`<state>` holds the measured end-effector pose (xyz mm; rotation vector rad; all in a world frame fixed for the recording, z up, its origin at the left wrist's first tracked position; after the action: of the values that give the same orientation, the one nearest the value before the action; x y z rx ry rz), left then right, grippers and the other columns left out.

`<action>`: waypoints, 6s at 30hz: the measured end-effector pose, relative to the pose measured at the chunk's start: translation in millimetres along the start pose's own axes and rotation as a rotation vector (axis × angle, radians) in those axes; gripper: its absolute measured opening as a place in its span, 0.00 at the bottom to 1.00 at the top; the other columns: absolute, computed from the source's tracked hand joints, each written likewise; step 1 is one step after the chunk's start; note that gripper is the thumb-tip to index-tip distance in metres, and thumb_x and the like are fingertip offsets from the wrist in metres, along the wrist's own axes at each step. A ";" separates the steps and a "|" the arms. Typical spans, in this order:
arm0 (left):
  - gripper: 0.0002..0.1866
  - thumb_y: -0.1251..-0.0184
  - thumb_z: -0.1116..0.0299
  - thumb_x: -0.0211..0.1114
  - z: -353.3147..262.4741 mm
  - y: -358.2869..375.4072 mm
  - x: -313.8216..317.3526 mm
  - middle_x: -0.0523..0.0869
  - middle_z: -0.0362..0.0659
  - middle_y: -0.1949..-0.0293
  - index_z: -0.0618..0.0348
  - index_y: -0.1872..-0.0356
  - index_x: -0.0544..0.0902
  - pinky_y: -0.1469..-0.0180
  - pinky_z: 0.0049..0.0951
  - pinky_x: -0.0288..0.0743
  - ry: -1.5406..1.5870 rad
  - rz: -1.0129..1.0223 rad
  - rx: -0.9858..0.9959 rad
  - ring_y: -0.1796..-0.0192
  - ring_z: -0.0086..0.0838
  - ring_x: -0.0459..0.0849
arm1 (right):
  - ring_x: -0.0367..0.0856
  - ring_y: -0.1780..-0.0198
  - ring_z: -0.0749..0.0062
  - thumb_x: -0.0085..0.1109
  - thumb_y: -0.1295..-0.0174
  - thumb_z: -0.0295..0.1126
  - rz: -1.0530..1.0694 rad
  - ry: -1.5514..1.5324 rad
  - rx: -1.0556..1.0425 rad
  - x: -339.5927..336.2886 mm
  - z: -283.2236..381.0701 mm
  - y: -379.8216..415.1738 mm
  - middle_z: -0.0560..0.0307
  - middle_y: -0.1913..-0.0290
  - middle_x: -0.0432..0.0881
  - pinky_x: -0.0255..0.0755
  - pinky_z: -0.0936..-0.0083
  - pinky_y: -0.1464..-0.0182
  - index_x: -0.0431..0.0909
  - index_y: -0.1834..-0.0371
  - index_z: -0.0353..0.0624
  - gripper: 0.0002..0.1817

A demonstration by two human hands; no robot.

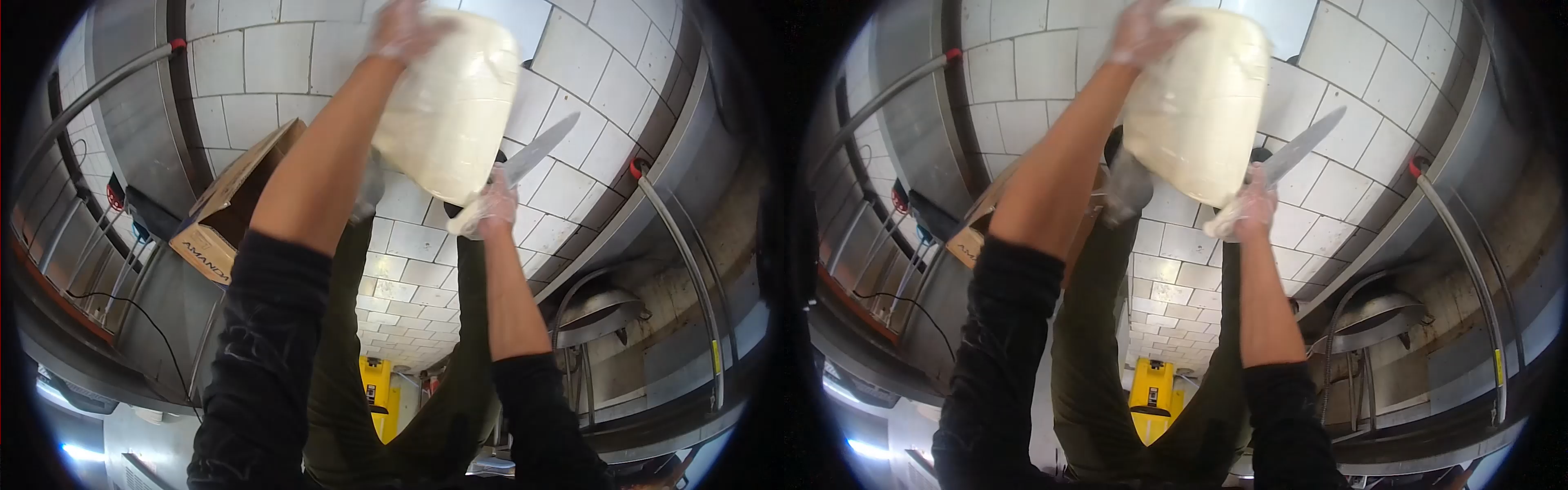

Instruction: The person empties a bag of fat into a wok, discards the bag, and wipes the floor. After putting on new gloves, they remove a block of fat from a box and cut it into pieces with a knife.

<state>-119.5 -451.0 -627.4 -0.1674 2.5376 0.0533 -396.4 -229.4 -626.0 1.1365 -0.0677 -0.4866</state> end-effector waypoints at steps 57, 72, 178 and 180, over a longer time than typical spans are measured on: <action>0.57 0.57 0.37 0.72 -72.7 48.5 -43.1 0.45 0.63 0.26 0.47 0.26 0.54 0.28 0.60 0.37 -0.786 0.715 0.189 0.25 0.61 0.39 | 0.78 0.59 0.29 0.41 0.28 0.40 -0.076 1.041 -0.211 127.1 -29.1 115.1 0.28 0.66 0.79 0.70 0.45 0.56 0.58 0.52 0.38 0.15; 0.64 0.72 0.36 0.76 -28.3 73.1 -24.0 0.46 0.66 0.27 0.48 0.27 0.59 0.29 0.65 0.36 -0.736 0.547 0.485 0.26 0.63 0.41 | 0.76 0.46 0.37 0.45 0.32 0.40 0.027 0.970 -0.490 164.4 -131.3 -108.4 0.33 0.50 0.78 0.71 0.50 0.45 0.74 0.46 0.44 0.17; 0.35 0.38 0.43 0.53 117.8 165.4 22.4 0.80 0.50 0.48 0.64 0.41 0.73 0.44 0.41 0.72 0.625 0.545 -0.978 0.49 0.44 0.78 | 0.69 0.35 0.54 0.35 0.32 0.52 0.062 -1.220 0.037 129.1 -258.9 -0.6 0.47 0.36 0.70 0.64 0.57 0.33 0.65 0.34 0.40 0.32; 0.34 0.38 0.45 0.59 112.3 176.4 22.4 0.80 0.50 0.48 0.64 0.41 0.72 0.43 0.39 0.72 1.173 0.524 -1.525 0.49 0.43 0.78 | 0.65 0.32 0.61 0.35 0.31 0.51 0.031 -1.176 0.090 112.0 -248.0 1.5 0.49 0.34 0.68 0.61 0.59 0.32 0.63 0.33 0.39 0.31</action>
<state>-98.3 -270.0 -732.6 -0.0938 2.7487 2.7219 -222.7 -62.7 -752.9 0.7986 -1.1301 -1.0753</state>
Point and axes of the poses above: each hand's wrist, its own y-axis away from the middle knuckle, its own x-axis out of the palm, z = x × y, the point moved 3 cm from there along -y, towards the middle knuckle
